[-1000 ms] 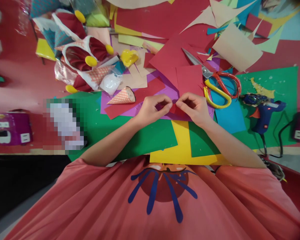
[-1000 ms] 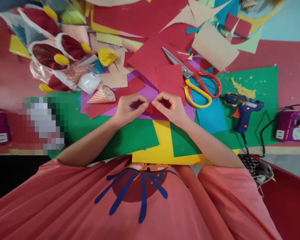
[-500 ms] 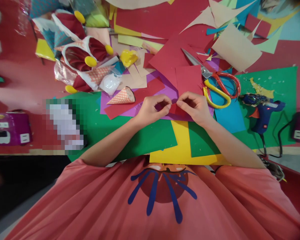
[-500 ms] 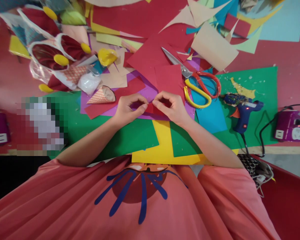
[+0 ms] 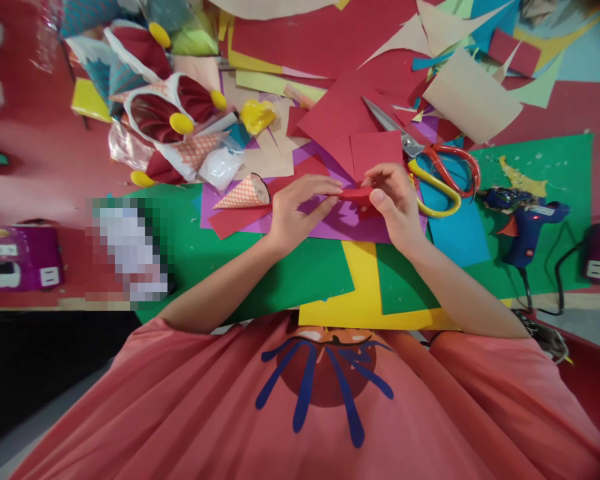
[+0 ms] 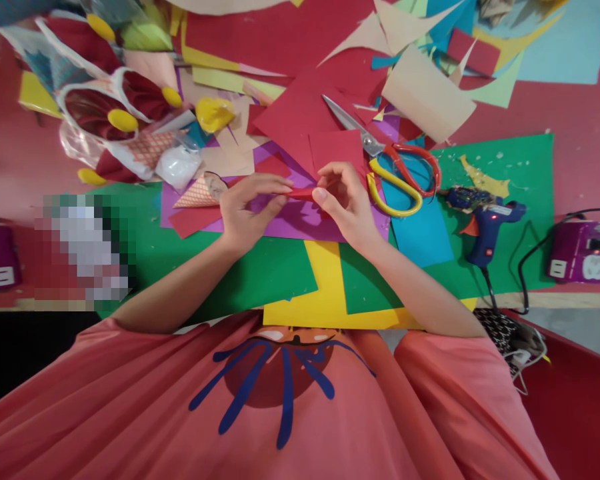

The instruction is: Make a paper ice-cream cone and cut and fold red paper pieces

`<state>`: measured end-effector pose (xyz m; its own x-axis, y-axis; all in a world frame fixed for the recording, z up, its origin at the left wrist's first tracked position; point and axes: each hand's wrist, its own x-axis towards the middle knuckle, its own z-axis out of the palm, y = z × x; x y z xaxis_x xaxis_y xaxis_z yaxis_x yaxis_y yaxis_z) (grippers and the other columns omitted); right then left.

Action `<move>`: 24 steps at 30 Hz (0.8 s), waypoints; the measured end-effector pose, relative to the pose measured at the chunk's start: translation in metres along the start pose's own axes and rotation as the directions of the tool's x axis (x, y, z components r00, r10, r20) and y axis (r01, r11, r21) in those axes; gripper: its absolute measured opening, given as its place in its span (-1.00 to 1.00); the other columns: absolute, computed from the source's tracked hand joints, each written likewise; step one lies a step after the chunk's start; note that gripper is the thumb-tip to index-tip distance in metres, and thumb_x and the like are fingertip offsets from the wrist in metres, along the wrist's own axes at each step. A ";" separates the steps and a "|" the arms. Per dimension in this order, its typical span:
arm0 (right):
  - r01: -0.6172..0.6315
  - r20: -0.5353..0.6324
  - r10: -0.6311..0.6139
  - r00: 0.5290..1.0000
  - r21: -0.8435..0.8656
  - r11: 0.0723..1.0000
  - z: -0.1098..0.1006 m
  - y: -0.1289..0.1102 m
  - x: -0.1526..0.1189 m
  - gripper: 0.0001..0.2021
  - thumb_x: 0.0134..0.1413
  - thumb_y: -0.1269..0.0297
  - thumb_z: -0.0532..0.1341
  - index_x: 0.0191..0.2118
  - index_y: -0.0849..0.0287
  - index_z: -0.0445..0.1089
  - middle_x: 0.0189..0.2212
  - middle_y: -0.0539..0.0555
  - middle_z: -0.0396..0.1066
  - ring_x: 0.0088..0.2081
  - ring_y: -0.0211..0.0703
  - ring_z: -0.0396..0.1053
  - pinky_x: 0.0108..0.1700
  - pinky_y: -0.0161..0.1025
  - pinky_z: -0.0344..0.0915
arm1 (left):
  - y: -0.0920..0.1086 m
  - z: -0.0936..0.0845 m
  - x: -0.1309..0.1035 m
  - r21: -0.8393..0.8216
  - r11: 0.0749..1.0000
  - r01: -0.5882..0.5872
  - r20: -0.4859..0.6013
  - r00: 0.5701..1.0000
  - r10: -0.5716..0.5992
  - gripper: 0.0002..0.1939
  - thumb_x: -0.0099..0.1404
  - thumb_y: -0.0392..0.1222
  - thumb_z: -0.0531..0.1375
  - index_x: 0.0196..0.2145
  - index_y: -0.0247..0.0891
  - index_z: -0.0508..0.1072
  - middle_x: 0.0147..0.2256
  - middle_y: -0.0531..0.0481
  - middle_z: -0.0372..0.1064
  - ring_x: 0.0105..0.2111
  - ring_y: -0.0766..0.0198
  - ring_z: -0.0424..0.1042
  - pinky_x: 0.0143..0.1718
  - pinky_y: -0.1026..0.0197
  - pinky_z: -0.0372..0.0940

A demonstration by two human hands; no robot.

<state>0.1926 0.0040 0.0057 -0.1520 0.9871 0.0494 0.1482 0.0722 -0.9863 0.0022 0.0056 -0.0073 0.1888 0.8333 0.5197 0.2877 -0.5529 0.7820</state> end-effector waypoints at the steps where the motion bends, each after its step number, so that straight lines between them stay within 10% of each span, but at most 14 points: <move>1: -0.003 0.010 0.003 1.000 0.017 1.000 0.000 0.000 0.000 -0.52 0.00 -0.27 0.18 -0.18 0.04 0.27 -0.32 0.00 0.37 -0.34 -0.25 0.35 -0.34 -0.25 0.35 | 0.000 0.000 0.000 0.005 1.000 -0.005 -0.003 1.000 0.005 -0.92 0.28 -0.23 0.23 -0.27 -0.16 0.53 -0.26 0.05 0.58 -0.21 0.34 0.55 -0.13 0.25 0.43; 12: -0.085 0.127 0.070 0.989 0.120 0.989 0.002 -0.003 -0.001 -0.60 -0.01 -0.13 0.28 -0.19 0.06 0.29 -0.31 0.02 0.40 -0.27 -0.20 0.38 -0.32 -0.24 0.37 | 0.000 0.002 -0.003 0.210 0.977 -0.031 0.096 0.995 0.011 -0.87 0.28 -0.14 0.21 -0.25 -0.21 0.49 -0.26 0.00 0.56 -0.22 0.29 0.50 -0.15 0.17 0.38; 24: -0.031 0.149 0.012 0.989 0.128 0.991 0.002 -0.001 0.000 -0.60 -0.03 -0.06 0.32 -0.17 0.08 0.29 -0.22 0.06 0.38 -0.10 -0.13 0.38 0.00 -0.11 0.36 | 0.004 0.001 0.001 0.231 0.935 -0.271 0.024 0.962 0.273 -0.96 0.26 -0.23 0.26 -0.32 -0.19 0.45 -0.35 0.09 0.52 -0.33 0.40 0.47 -0.27 0.28 0.36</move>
<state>0.1901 0.0035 0.0059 -0.2942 0.9556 0.0139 0.0263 0.0226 -0.9994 0.0043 0.0044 -0.0041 0.2823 0.6506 0.7050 0.4343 -0.7419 0.5108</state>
